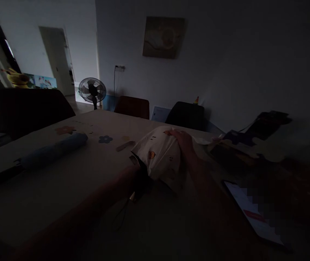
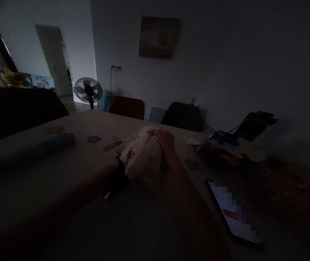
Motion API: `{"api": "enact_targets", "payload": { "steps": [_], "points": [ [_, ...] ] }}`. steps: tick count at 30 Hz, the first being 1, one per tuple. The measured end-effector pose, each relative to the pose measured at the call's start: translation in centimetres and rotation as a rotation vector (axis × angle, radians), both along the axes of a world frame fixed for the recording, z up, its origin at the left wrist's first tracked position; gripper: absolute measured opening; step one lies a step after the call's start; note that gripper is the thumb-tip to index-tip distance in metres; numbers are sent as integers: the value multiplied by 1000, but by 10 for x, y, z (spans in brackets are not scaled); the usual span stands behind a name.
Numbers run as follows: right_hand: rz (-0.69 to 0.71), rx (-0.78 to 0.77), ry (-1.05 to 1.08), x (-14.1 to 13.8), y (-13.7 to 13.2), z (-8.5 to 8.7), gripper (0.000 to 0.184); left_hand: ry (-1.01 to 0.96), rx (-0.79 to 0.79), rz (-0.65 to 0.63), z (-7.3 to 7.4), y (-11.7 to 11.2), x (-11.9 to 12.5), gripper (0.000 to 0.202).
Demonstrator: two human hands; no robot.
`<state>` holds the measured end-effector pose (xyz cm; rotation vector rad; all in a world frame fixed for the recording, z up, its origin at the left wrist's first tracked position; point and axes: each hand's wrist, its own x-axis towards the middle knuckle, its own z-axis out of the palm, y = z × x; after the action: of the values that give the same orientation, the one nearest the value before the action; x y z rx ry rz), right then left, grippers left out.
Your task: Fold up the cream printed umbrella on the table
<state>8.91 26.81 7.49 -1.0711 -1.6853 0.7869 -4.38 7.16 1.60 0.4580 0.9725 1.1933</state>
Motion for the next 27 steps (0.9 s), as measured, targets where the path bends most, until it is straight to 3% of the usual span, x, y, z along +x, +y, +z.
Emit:
{"api": "enact_targets", "payload": {
  "steps": [3,7,14,17,23,27],
  "points": [
    [-103,-36,37,-2,-8,8,31,-85,88,-87,6,-6,-3,22],
    [-120,104,44,-7,-19,10,36,-90,151,-175,9,-13,2,30],
    [-177,134,4,-17,-29,6,41,367,184,5,8,-10,15,57],
    [-143,84,39,-15,-26,8,39,366,200,19,11,-11,12,56],
    [-30,105,17,-18,-29,5,43,275,167,-72,18,-16,10,57],
    [-15,110,14,-16,-36,7,55,270,82,-15,18,-15,13,54]
  ]
}}
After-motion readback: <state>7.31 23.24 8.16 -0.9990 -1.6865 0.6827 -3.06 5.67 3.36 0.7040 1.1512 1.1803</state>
